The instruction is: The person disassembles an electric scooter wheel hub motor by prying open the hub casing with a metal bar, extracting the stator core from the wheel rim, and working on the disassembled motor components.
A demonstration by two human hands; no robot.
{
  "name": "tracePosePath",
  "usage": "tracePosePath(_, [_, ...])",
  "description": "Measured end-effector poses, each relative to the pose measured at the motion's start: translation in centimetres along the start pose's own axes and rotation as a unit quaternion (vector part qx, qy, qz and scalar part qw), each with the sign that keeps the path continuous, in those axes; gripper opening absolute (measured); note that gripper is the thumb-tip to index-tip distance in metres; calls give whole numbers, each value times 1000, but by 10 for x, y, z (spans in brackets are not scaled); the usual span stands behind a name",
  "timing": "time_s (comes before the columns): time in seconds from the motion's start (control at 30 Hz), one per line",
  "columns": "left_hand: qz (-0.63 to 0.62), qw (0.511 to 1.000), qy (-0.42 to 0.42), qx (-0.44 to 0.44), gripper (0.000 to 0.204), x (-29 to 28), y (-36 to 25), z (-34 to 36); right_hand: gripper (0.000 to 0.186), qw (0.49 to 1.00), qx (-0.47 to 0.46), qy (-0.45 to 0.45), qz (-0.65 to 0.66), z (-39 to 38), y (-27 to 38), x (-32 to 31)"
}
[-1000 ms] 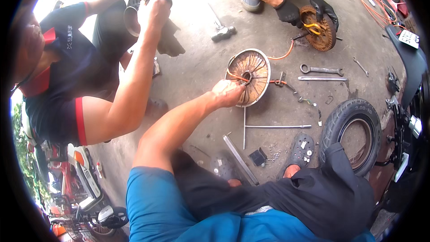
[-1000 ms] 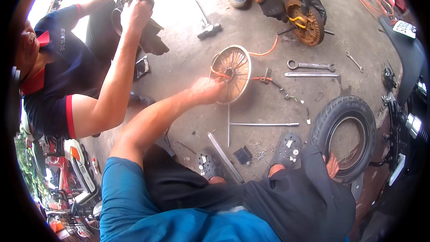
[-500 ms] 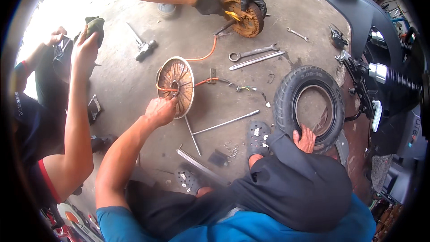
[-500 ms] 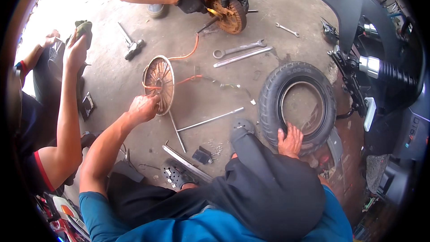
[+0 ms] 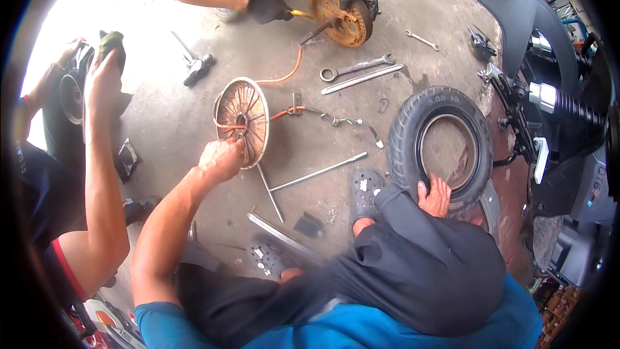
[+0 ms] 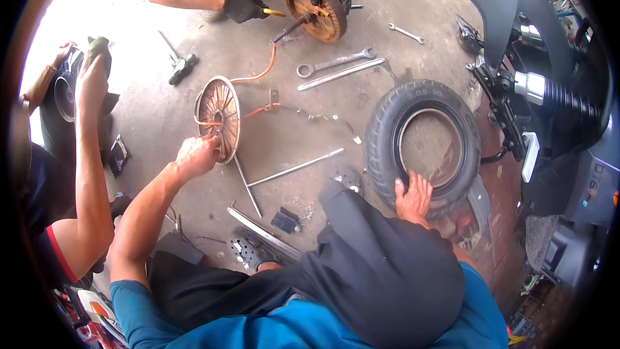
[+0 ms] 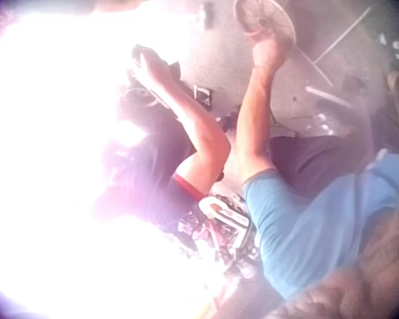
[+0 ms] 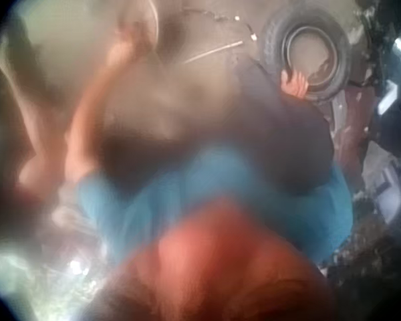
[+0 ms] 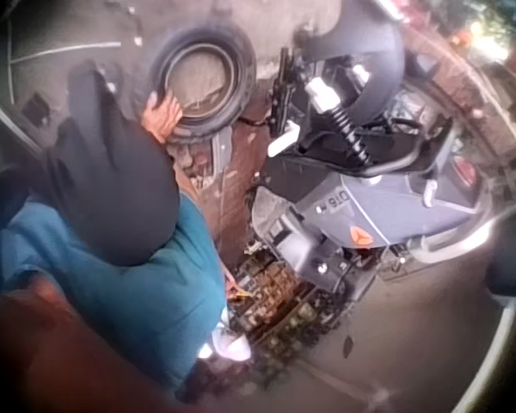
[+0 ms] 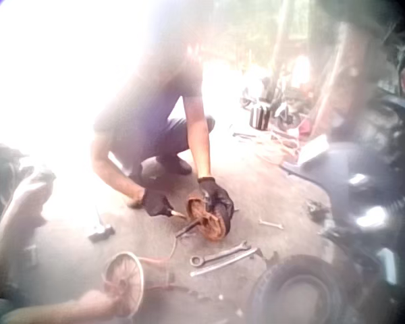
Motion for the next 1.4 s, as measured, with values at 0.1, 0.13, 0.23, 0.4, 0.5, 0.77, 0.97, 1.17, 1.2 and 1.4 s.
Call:
tracePosePath(0.1, [-2,1000,0,4,12,4,1,2,53,1000,6,1,9,2,2,-2])
tracePosePath(0.13, [-3,1000,1,5,12,4,0,2,54,1000,9,1,13,2,3,-3])
tracePosePath(0.23, [-3,1000,-9,5,11,3,0,2,55,1000,21,4,23,-1,4,-4])
tracePosePath(0.4, [6,1000,23,3,17,6,2,3,57,998,42,2,53,2,8,-11])
tracePosePath(0.5, [3,1000,16,11,16,6,2,2,58,995,59,-1,81,5,11,-15])
tracePosePath(0.77, [0,1000,6,5,12,6,3,2,59,989,85,-20,119,9,17,-21])
tracePosePath(0.97, [4,1000,3,3,11,7,4,3,59,990,81,-29,110,8,14,-20])
tracePosePath(1.17, [7,1000,8,-2,12,5,3,2,55,997,39,-12,66,5,6,-11])
tracePosePath(1.2, [6,1000,11,-3,12,5,3,2,54,998,24,-9,52,4,5,-9])
tracePosePath(1.4, [1,1000,15,-3,12,3,0,3,49,1000,-10,-5,17,3,0,-1])
Point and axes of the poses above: each hand's wrist, its own z-axis towards the middle knuckle, its own x-axis out of the palm, y = z × x, the point moved 7 cm from there along z, towards the middle knuckle, and after that the axes turned 9 degrees about -y, right-handed, at the moved point
